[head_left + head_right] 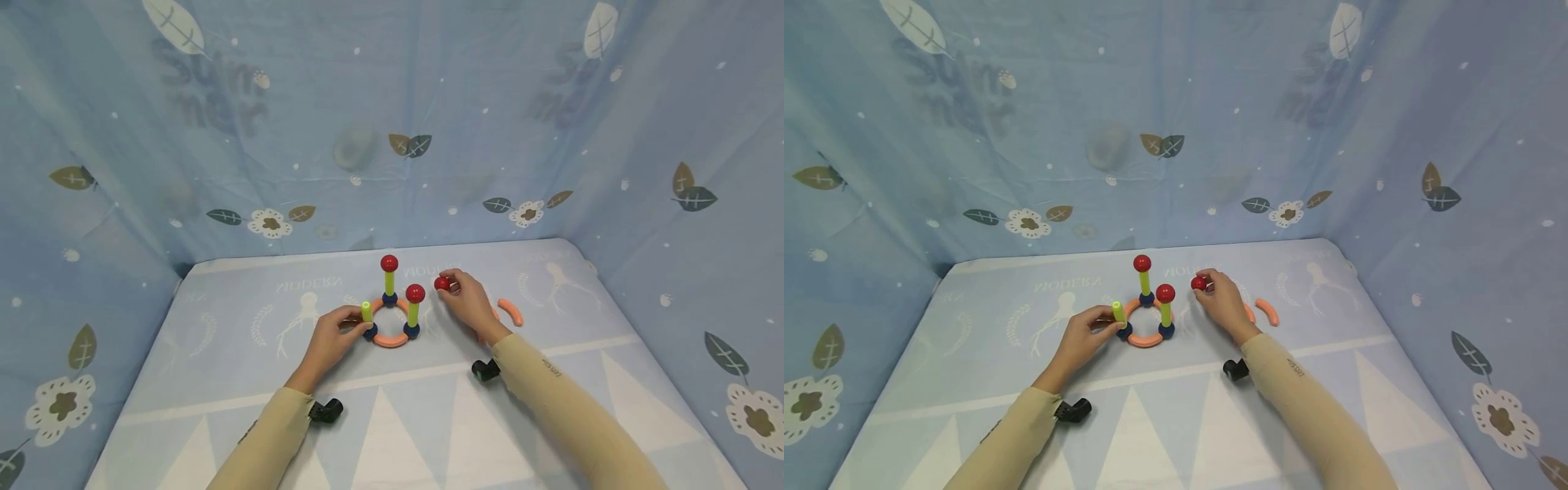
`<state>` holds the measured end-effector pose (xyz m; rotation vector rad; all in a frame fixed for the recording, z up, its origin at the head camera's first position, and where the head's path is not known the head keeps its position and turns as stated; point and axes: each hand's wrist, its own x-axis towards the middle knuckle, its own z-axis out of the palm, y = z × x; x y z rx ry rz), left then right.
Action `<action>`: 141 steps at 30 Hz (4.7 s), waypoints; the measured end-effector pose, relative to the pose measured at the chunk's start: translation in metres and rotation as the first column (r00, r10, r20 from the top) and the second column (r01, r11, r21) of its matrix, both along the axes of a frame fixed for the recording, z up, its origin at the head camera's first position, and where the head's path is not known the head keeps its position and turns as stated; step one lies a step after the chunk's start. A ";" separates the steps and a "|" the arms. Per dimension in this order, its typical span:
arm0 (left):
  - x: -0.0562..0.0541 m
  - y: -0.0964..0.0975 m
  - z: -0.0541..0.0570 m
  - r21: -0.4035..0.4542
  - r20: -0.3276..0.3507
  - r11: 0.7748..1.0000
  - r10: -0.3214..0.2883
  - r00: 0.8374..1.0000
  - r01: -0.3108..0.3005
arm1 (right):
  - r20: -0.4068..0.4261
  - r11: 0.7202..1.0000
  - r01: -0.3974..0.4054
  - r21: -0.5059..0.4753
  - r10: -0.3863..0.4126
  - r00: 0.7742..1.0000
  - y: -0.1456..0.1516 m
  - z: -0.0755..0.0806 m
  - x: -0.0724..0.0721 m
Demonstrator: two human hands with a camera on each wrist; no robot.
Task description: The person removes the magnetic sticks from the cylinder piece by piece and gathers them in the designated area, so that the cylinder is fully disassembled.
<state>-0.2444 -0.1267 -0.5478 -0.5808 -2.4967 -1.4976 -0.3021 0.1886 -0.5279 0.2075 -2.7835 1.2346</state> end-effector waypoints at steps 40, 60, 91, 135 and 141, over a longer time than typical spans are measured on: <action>0.000 0.002 0.001 -0.010 0.007 1.000 0.011 1.000 -0.011 | 0.117 0.996 0.035 0.084 -0.045 0.992 -0.007 -0.003 -0.058; 0.000 0.001 0.002 -0.021 0.022 1.000 0.022 1.000 -0.021 | 0.146 0.992 -0.003 0.128 -0.016 0.989 -0.003 -0.001 -0.037; 0.001 0.002 0.000 -0.021 0.009 0.999 0.030 1.000 -0.029 | 0.102 0.989 -0.088 0.118 0.076 0.992 0.006 0.011 0.007; 0.010 -0.015 -0.002 -0.044 0.000 0.997 0.066 0.998 -0.066 | -0.068 0.955 -0.296 0.021 0.297 0.952 -0.026 0.000 0.091; 0.010 -0.019 -0.003 -0.044 -0.003 0.997 0.066 0.998 -0.066 | -0.085 0.942 -0.335 -0.008 0.333 0.939 -0.043 -0.002 0.099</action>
